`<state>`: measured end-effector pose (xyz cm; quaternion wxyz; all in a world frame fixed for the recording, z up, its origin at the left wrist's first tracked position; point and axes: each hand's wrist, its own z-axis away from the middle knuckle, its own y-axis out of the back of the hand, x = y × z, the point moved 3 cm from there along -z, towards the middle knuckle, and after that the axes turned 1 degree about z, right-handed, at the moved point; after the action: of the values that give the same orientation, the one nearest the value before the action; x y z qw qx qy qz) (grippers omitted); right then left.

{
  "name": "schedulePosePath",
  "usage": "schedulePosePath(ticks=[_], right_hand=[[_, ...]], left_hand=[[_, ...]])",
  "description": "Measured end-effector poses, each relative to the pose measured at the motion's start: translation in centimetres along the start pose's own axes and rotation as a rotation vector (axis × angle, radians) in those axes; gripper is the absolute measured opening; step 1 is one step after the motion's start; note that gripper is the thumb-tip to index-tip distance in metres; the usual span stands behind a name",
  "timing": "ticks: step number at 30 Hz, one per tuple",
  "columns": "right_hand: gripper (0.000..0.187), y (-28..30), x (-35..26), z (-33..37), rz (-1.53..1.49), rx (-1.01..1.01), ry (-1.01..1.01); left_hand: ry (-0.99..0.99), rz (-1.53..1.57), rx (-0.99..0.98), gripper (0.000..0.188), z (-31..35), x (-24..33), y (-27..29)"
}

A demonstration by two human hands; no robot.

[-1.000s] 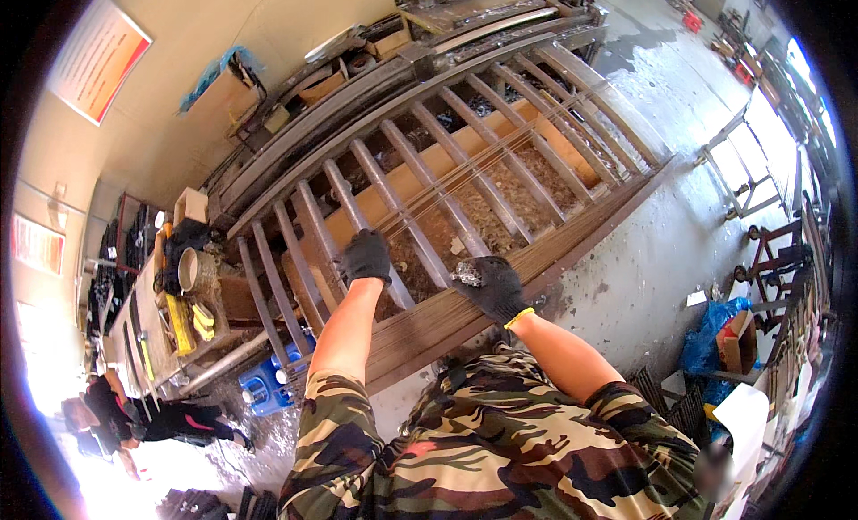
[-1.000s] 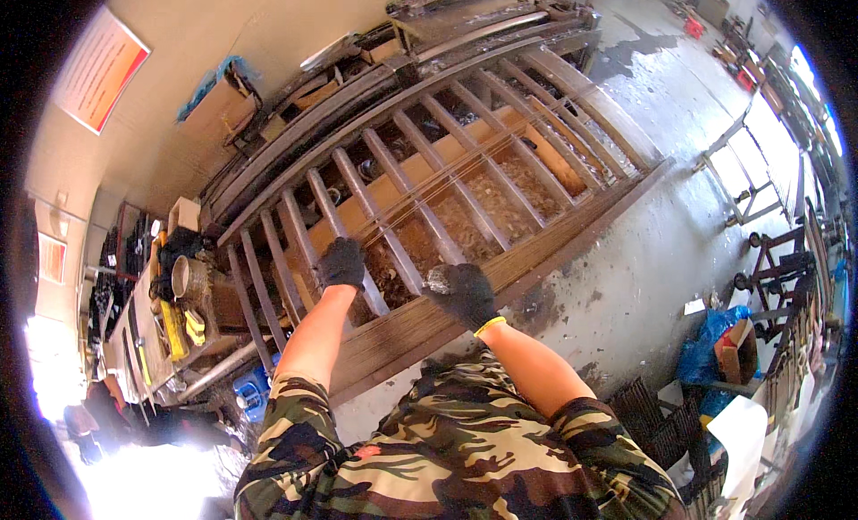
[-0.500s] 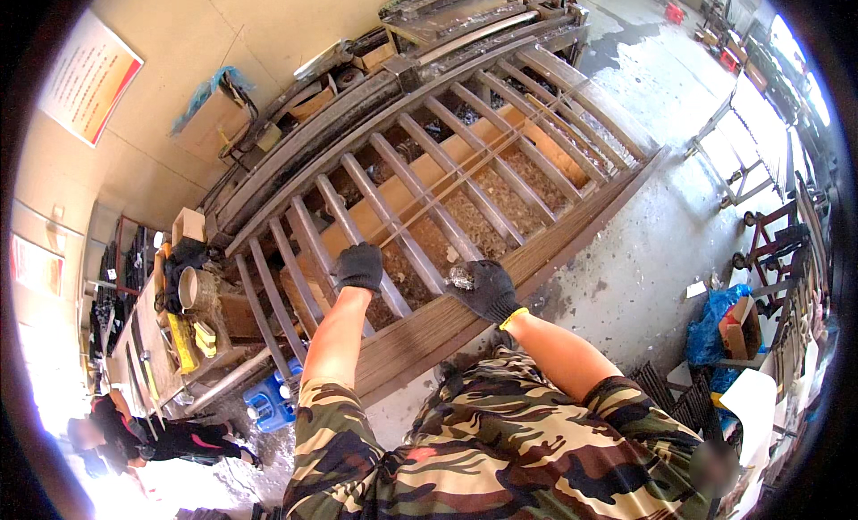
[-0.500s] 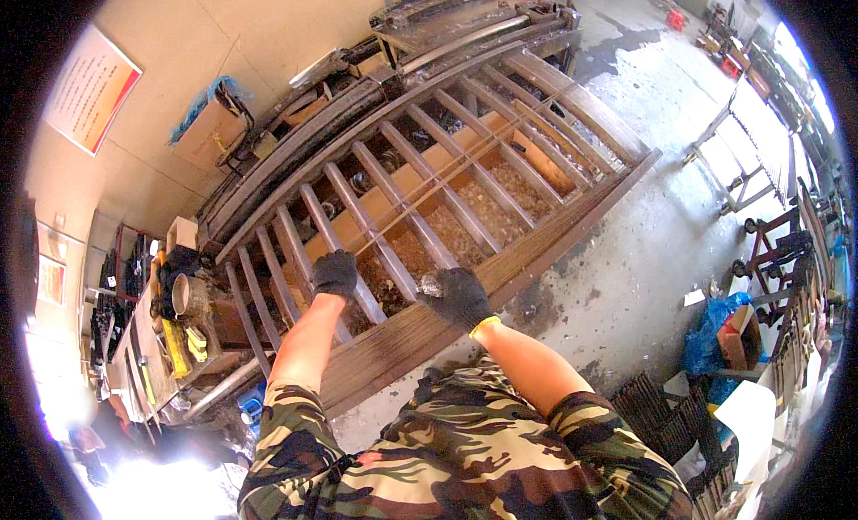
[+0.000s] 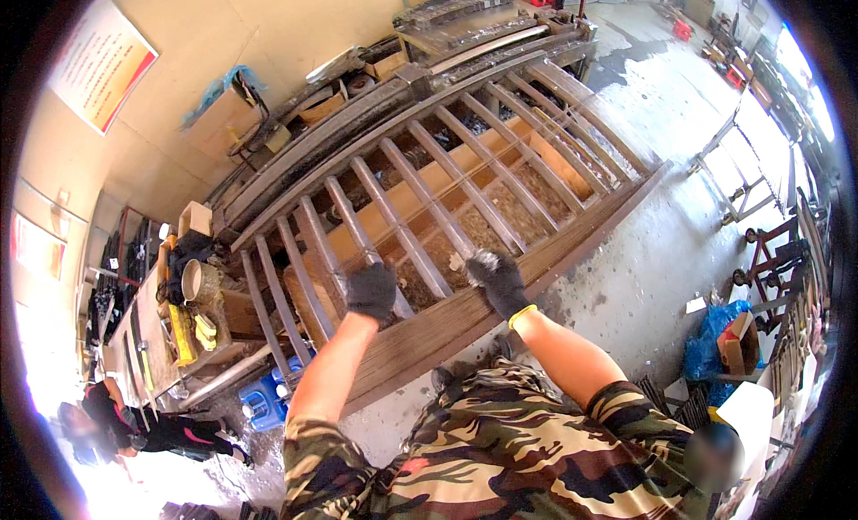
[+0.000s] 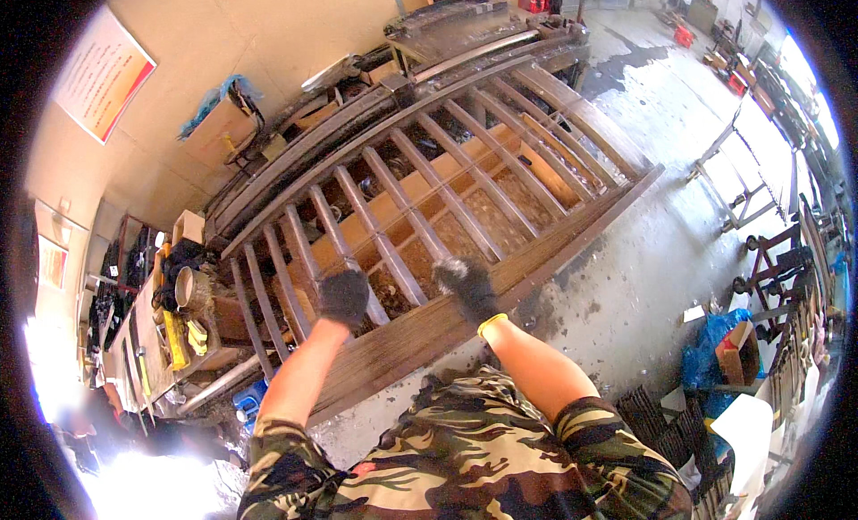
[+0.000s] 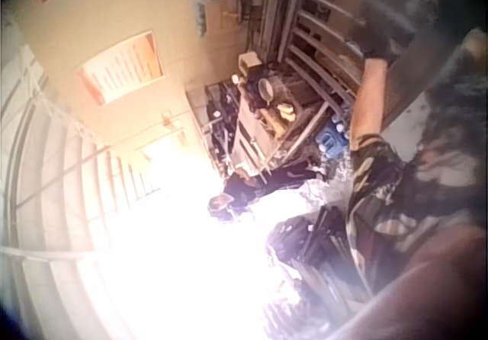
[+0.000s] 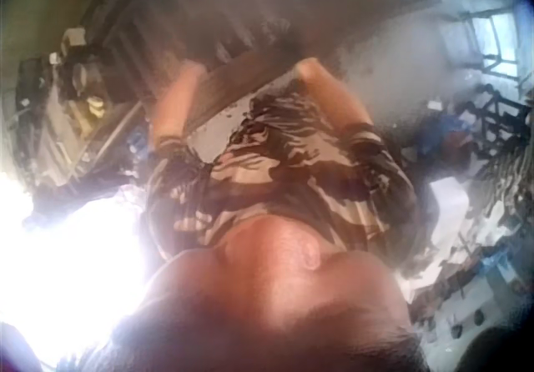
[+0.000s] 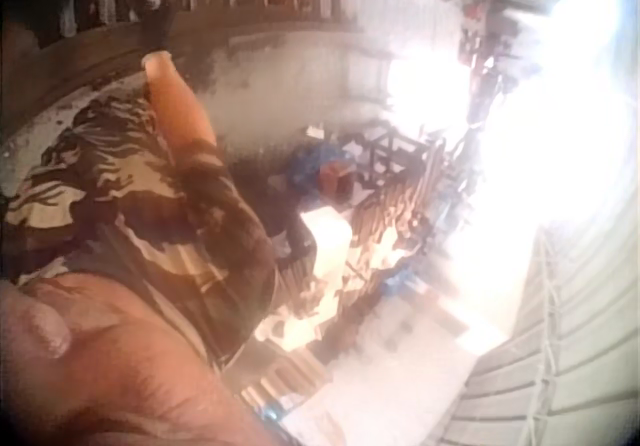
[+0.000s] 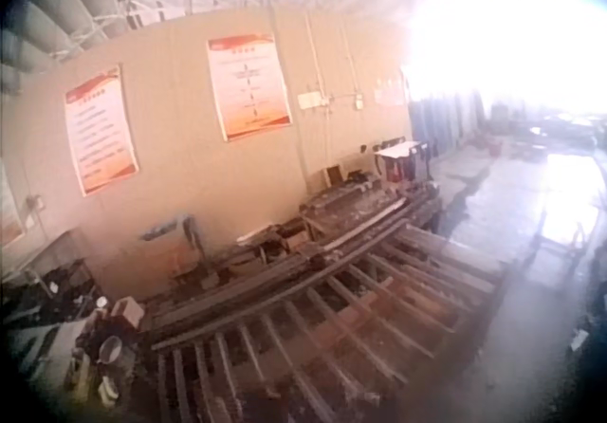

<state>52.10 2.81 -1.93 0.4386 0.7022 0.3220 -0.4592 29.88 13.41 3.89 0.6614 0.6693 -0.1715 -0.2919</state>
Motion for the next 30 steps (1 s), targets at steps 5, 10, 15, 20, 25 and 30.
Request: schedulePosePath(ticks=[5, 10, 15, 20, 25, 30], right_hand=[[0.018, 0.6, -4.3, -1.8, -0.652, -0.113, -0.677], [0.018, -0.2, -4.1, -1.8, -0.823, -0.173, -0.689], [0.023, 0.7, -3.0, -1.3, -0.733, -0.132, -0.408], [0.024, 0.8, -3.9, -0.4, -0.854, -0.189, -0.511], [0.023, 0.1, -4.2, 1.5, -0.835, -0.194, -0.486], [0.020, 1.0, -4.8, 2.5, -0.906, -0.189, -0.496]], left_hand=[[-0.182, -0.014, 0.139, 0.011, 6.5, 3.4, -0.3], [-0.132, 0.049, 0.116, 0.014, 9.7, 5.7, 1.2], [0.207, 0.538, -0.035, 0.031, 14.3, 2.1, 1.8], [0.713, 1.680, -0.168, 0.041, 21.0, -1.2, -2.0], [0.710, 1.834, -0.332, 0.033, 18.4, 1.1, -0.3], [0.686, 1.681, -0.368, 0.028, 17.2, 1.9, 0.1]])
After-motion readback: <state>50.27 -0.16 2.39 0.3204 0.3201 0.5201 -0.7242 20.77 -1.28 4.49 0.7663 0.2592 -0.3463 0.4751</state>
